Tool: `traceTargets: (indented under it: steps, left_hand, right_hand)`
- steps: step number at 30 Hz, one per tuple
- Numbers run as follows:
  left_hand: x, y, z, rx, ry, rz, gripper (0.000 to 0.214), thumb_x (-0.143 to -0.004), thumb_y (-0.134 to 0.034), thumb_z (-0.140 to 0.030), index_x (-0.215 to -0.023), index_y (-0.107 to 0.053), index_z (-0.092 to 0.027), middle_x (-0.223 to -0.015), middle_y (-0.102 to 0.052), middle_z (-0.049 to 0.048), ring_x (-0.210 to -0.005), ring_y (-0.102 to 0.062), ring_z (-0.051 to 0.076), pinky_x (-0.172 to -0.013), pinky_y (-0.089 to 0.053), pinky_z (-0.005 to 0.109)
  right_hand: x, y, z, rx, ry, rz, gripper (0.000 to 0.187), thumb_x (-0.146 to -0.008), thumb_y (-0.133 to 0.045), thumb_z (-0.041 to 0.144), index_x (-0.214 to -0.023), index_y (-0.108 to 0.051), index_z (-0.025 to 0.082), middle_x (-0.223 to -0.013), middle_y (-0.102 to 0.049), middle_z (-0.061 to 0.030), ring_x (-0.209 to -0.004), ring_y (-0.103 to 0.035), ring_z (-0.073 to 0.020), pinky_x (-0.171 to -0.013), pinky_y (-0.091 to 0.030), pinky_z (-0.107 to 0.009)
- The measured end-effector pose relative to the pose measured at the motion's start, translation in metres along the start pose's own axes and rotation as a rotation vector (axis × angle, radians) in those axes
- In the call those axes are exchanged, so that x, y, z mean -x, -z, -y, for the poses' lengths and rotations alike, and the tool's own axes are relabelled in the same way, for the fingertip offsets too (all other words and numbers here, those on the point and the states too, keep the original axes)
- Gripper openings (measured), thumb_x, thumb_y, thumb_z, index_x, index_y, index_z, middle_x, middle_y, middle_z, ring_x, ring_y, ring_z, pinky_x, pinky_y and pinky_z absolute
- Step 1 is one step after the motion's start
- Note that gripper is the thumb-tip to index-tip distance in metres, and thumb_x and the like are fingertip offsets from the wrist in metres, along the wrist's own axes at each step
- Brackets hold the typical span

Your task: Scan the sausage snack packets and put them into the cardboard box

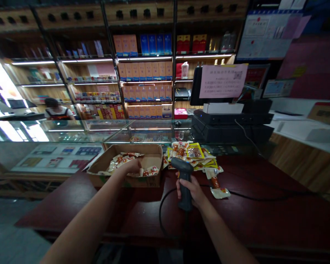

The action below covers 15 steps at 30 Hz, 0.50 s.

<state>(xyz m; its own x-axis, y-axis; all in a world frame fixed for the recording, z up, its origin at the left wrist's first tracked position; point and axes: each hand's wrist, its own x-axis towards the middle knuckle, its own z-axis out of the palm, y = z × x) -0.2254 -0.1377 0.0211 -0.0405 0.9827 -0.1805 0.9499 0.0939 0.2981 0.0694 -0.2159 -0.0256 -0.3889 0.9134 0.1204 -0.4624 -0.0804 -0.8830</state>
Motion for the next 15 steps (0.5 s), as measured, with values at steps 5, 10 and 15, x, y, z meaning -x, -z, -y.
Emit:
traceTargets:
  steps: [5,10,15]
  left_hand:
    - [-0.006,0.0,0.006,-0.013,-0.027,-0.015,0.008,-0.051,-0.06,-0.011,-0.055,-0.063,-0.018,-0.056,-0.062,0.0014,-0.064,-0.057,0.018,-0.062,-0.04,0.025]
    - [-0.011,0.004,0.011,0.449,-0.181,-0.176,0.018,-0.064,-0.059,-0.032,-0.057,-0.052,-0.017,-0.052,-0.053,-0.0019,-0.054,-0.049,0.013,-0.056,-0.038,0.023]
    - [-0.019,0.003,-0.005,0.969,-0.052,-0.481,0.022,-0.07,-0.057,-0.036,-0.066,-0.046,-0.018,-0.055,-0.049,-0.0041,-0.05,-0.047,0.01,-0.05,-0.038,0.021]
  right_hand:
    - [-0.004,0.009,-0.015,-0.057,0.004,0.039,0.037,-0.068,-0.069,0.036,-0.097,-0.055,0.017,-0.059,-0.06,0.0031,-0.039,-0.055,-0.0112,-0.036,-0.046,-0.022]
    - [-0.002,0.014,-0.018,-0.064,0.023,0.062,0.035,-0.07,-0.068,0.035,-0.097,-0.055,0.016,-0.061,-0.061,0.0028,-0.04,-0.055,-0.0101,-0.038,-0.047,-0.021]
    - [-0.004,0.013,-0.021,-0.055,0.009,0.068,0.036,-0.069,-0.068,0.036,-0.097,-0.054,0.016,-0.06,-0.061,0.0025,-0.039,-0.055,-0.0109,-0.036,-0.046,-0.022]
